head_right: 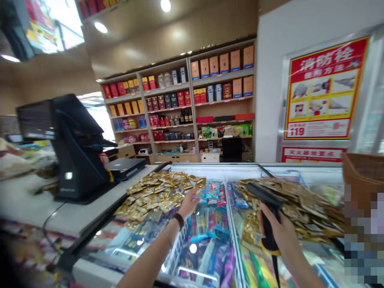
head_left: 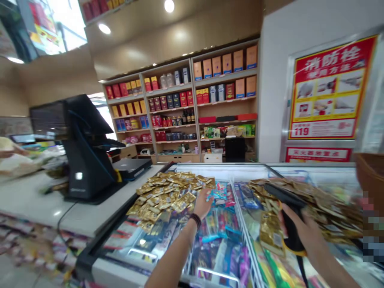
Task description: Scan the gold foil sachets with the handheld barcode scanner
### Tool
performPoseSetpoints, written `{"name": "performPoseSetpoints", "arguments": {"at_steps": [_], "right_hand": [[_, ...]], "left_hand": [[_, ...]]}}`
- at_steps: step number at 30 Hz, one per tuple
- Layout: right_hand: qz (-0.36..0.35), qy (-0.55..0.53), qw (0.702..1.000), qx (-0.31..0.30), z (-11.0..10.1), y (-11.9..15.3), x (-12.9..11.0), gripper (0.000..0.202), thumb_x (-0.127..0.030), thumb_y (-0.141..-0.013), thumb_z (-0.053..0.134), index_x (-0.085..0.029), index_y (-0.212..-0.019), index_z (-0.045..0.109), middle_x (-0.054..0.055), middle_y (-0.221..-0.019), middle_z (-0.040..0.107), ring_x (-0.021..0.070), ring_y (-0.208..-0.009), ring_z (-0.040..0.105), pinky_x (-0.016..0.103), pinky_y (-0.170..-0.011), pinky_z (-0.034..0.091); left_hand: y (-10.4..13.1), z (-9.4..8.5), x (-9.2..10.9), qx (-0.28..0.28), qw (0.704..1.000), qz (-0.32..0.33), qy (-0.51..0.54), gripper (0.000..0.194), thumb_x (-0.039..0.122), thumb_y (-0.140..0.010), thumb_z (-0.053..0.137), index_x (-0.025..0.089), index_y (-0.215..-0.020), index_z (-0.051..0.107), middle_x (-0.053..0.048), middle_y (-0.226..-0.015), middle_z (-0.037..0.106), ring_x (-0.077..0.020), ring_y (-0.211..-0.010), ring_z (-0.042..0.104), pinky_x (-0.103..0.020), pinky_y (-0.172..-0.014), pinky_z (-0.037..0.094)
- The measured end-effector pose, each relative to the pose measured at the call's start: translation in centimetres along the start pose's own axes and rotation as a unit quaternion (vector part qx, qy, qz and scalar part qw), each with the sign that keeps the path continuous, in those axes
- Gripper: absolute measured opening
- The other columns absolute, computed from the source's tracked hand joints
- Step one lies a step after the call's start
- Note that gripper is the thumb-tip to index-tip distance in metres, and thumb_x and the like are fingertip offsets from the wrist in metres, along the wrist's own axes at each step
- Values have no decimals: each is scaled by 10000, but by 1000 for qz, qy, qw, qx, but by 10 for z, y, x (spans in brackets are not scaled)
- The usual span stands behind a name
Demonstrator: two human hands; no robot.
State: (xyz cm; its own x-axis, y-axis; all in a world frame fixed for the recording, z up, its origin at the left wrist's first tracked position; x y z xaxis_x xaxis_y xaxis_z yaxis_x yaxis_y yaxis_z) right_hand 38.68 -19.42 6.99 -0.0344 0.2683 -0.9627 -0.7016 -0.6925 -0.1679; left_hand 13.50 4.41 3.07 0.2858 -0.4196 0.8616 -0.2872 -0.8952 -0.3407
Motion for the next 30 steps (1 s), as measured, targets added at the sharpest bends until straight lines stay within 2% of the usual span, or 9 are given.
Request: {"name": "performPoseSetpoints", "arguments": {"at_steps": [2, 4, 6, 8, 11, 14, 19, 23, 30], "right_hand": [[23, -15, 999, -35, 27, 0, 4, 495, -644, -669, 879, -216, -857, 718, -5, -590, 651, 136, -411, 510, 276, -356, 416], [36, -19, 997, -65, 55, 1, 8, 470, -642, -682, 877, -223, -821, 713, 0, -595, 652, 135, -421, 517, 273, -363, 422], [35, -13, 995, -95, 82, 3, 11, 472, -661, -682, 871, -232, -763, 693, 1, -574, 635, 136, -418, 515, 276, -363, 420], [27, -9, 991, -130, 107, 5, 15, 498, -690, -662, 869, -238, -718, 668, -3, -552, 619, 136, -405, 506, 282, -365, 420], [23, 2, 984, -178, 135, 9, 28, 550, -740, -642, 860, -242, -678, 630, -11, -540, 608, 132, -388, 498, 287, -364, 418], [24, 10, 977, -211, 147, 12, 45, 583, -765, -663, 849, -232, -658, 612, -22, -530, 590, 118, -373, 485, 274, -359, 401], [28, 7, 974, -226, 140, 16, 58, 595, -770, -667, 860, -211, -758, 678, -17, -597, 630, 110, -386, 502, 263, -359, 395], [40, 30, 972, -228, 131, 20, 50, 628, -807, -636, 856, -221, -703, 640, -15, -573, 623, 108, -381, 500, 264, -361, 406], [11, 109, 963, -247, 131, 19, 55, 633, -850, -717, 756, -236, -678, 612, -5, -516, 622, 126, -373, 515, 279, -392, 401]], "left_hand": [[2, -45, -6, 58, 993, -3, -99, 336, 169, -888, 679, 193, -1218, 733, -146, -1334, 728, -288, -1241, 685, -457, -1117, 511], [7, -80, -10, 97, 974, -23, -204, 346, 153, -900, 660, 191, -1237, 734, -143, -1338, 727, -292, -1316, 640, -461, -1169, 458], [16, -104, -15, 121, 945, -65, -298, 362, 217, -916, 685, 197, -1275, 730, -149, -1404, 696, -329, -1398, 570, -498, -1204, 408], [26, -116, -20, 131, 917, -104, -362, 397, 339, -914, 732, 209, -1289, 735, -156, -1480, 653, -385, -1473, 483, -562, -1237, 340], [37, -116, -27, 116, 903, -123, -395, 445, 469, -898, 763, 221, -1267, 747, -155, -1508, 636, -423, -1525, 405, -617, -1267, 242], [41, -109, -26, 101, 910, -108, -389, 422, 472, -883, 789, 247, -1238, 751, -134, -1519, 629, -412, -1519, 410, -622, -1247, 261], [35, -96, -17, 71, 938, -33, -337, 394, 322, -849, 846, 243, -1223, 752, -118, -1371, 722, -343, -1364, 575, -499, -1167, 419], [29, -89, -23, 59, 971, -33, -231, 319, 206, -900, 773, 226, -1217, 754, -95, -1165, 808, -285, -1134, 731, -392, -1032, 544], [24, -83, -36, 52, 995, -28, -80, 351, 39, -918, 624, 244, -1141, 801, -52, -1227, 826, -231, -1143, 773, -358, -1040, 591]]}}
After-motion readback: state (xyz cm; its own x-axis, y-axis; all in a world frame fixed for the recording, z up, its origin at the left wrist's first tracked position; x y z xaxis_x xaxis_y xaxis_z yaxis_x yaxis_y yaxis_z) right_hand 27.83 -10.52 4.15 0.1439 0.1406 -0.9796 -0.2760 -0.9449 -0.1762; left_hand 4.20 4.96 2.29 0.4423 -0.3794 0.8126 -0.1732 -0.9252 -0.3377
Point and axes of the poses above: each hand's wrist, its own y-axis away from the middle knuckle, its own z-axis out of the palm, x = y × z, the point moved 4 cm from there along -y, towards the middle knuckle
